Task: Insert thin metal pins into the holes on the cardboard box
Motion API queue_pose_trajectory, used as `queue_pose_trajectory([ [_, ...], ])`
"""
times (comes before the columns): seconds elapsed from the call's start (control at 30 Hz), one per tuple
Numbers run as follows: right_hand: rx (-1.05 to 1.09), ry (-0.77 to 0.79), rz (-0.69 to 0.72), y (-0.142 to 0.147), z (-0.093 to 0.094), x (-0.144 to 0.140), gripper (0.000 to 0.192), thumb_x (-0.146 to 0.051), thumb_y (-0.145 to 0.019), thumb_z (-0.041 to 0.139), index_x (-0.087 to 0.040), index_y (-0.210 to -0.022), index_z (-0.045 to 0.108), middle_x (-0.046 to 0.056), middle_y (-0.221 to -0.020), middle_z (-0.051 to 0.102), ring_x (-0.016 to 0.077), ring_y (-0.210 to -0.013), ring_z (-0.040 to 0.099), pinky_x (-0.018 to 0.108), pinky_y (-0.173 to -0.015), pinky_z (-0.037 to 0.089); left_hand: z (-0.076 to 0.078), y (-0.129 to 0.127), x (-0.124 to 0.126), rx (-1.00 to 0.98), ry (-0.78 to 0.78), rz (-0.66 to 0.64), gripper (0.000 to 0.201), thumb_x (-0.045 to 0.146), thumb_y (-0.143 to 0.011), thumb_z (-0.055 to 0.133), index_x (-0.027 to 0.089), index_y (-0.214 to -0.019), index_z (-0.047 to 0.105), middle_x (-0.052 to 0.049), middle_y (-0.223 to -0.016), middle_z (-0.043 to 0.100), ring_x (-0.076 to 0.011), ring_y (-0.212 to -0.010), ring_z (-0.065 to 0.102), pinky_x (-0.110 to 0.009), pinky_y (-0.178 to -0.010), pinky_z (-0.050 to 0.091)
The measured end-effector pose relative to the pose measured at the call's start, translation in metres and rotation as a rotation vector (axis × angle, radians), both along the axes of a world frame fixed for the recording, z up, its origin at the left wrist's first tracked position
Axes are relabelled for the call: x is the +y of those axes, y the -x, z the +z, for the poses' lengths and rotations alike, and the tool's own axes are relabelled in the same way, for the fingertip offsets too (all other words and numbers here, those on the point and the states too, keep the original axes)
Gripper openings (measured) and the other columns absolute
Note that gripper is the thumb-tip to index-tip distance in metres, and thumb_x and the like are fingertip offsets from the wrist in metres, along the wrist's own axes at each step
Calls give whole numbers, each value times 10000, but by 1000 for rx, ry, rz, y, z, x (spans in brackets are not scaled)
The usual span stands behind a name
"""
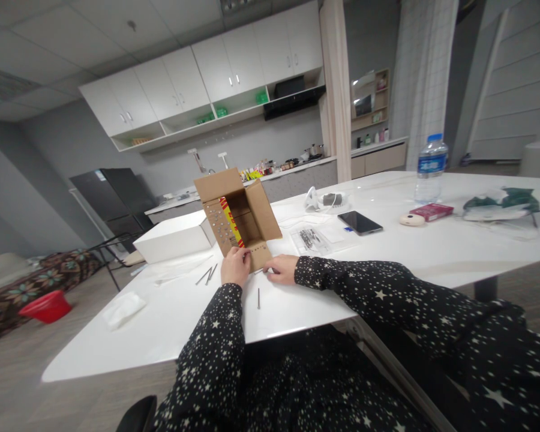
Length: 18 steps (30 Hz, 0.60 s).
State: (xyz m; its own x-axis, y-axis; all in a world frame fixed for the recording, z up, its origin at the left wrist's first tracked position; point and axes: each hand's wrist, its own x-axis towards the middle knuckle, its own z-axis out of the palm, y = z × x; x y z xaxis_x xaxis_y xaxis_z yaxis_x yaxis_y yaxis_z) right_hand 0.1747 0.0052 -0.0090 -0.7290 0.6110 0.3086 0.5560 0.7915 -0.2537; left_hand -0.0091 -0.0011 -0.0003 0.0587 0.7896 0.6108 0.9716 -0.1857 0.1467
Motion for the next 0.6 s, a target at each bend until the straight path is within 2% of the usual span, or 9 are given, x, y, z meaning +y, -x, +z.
queue_pose_trajectory([
  [0.27, 6, 10, 13, -1, 2, -3, 303, -247, -758, 505, -164, -991, 680, 12, -639, 636, 129, -571, 518, 228, -572, 366, 5, -6, -5, 80, 40, 31, 253, 273, -835, 471, 211, -966, 679, -61, -983, 619, -181, -900, 584, -289, -766, 452],
  [0.6, 17, 12, 2, 0, 0, -1, 298, -252, -753, 515, -172, -986, 684, 13, -648, 643, 128, -581, 526, 222, -569, 369, 4, -5, -6, 77, 26, 4, 250, 271, -827, 476, 207, -962, 677, -60, -974, 616, -188, -908, 579, -297, -773, 452],
])
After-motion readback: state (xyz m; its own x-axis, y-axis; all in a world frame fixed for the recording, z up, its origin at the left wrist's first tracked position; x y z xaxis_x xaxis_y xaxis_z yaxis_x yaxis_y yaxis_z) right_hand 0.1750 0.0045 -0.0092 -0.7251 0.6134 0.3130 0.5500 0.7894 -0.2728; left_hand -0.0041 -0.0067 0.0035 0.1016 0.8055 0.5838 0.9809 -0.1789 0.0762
